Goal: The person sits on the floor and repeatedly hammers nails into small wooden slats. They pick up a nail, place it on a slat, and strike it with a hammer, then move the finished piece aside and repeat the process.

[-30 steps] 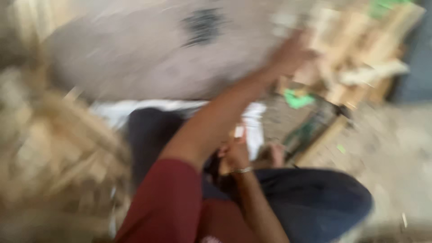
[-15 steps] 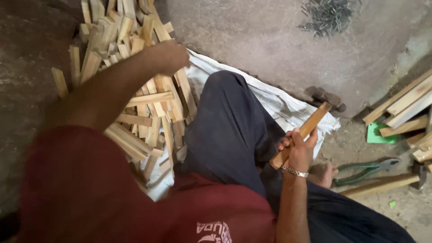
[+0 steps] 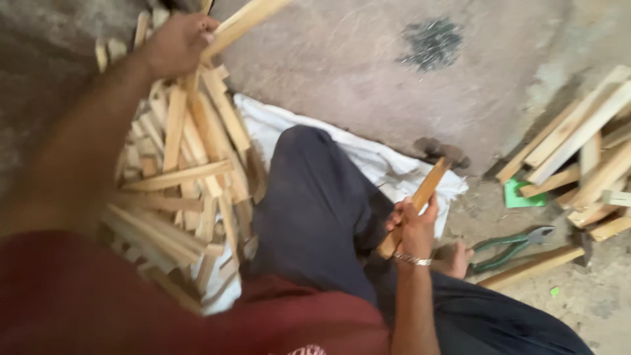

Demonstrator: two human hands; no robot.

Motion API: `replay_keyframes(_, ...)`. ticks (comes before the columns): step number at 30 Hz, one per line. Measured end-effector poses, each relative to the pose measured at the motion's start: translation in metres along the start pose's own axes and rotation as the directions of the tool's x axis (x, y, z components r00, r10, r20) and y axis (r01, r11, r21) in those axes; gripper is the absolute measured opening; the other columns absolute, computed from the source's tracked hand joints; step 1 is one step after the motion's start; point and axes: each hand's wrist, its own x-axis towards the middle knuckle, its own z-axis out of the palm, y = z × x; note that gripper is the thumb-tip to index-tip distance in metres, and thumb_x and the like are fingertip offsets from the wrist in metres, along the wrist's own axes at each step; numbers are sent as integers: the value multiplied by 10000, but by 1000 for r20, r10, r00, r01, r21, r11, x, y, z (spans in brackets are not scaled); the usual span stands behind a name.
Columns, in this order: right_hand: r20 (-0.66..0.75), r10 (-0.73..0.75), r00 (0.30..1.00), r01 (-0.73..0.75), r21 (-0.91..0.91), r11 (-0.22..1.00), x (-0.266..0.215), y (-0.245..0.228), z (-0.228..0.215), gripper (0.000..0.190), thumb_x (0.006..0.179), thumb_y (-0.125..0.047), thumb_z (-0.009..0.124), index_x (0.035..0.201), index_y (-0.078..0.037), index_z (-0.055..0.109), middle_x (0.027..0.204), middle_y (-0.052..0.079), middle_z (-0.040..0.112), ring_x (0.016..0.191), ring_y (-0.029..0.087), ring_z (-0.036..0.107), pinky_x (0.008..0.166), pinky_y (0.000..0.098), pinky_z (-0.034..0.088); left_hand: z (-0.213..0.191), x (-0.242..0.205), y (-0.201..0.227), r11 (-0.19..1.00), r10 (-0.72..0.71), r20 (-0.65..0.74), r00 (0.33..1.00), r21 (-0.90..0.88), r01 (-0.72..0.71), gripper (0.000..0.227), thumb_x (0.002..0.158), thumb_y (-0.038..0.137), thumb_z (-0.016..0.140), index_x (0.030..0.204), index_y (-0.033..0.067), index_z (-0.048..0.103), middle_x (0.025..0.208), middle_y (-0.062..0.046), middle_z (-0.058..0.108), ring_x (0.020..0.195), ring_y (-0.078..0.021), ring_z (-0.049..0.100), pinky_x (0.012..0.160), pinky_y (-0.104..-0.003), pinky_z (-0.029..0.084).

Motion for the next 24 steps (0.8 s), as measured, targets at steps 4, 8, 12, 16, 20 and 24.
replay_keyframes(4, -16, 27, 1000, -26, 36, 999, 4, -3, -4, 736, 975, -90, 599, 1596, -214, 224, 827, 64, 571, 551, 116, 507, 446, 273, 445, 76, 37, 39, 802, -23, 136, 990, -590, 100, 267, 1085, 182, 485, 1270, 52, 628, 977, -50, 700, 830, -146, 697, 734, -316, 591)
replay_keyframes(8, -53, 2, 999, 2, 57, 998, 8, -5, -9, 768, 934, -48, 574, 1595, -214, 220, 827, 58, 583, 532, 115, 511, 421, 278, 448, 184, 92, 97, 848, 208, 123, 970, -517, -116, 261, 1054, 116, 518, 1257, 36, 663, 1026, -136, 723, 914, -256, 690, 829, -380, 573)
replay_keyframes(12, -77, -54, 996, 62, 113, 992, -1, -9, -7, 752, 964, -76, 574, 1606, -225, 212, 818, 55, 575, 534, 105, 512, 439, 270, 460, 258, 127, 149, 929, 339, 164, 926, -211, -303, 330, 893, 39, 583, 1194, 37, 717, 1081, -255, 681, 996, -418, 671, 878, -459, 535)
replay_keyframes(16, -119, -44, 992, 52, 73, 996, 1, -21, 1, 734, 962, -78, 559, 1594, -216, 213, 794, 65, 572, 512, 116, 504, 421, 286, 449, 274, 144, 160, 960, 278, 173, 945, -32, -277, 251, 886, 93, 646, 1100, 92, 778, 1035, -246, 686, 996, -449, 648, 862, -521, 502)
replay_keyframes(20, -121, -37, 992, 48, 85, 995, -2, -18, 5, 742, 955, -60, 555, 1598, -207, 214, 792, 54, 568, 516, 107, 496, 434, 278, 451, 277, 150, 156, 972, 201, -11, 980, -120, -201, 103, 894, 103, 684, 956, 72, 759, 998, -206, 705, 998, -393, 680, 907, -473, 543)
replay_keyframes(24, -146, -23, 989, 33, 65, 997, 1, -19, 11, 751, 943, -55, 559, 1593, -202, 213, 777, 60, 566, 504, 114, 495, 421, 284, 445, 275, 176, 168, 965, 5, -239, 971, -253, -67, 32, 869, 129, 717, 860, 103, 732, 989, -151, 696, 980, -366, 670, 846, -478, 530)
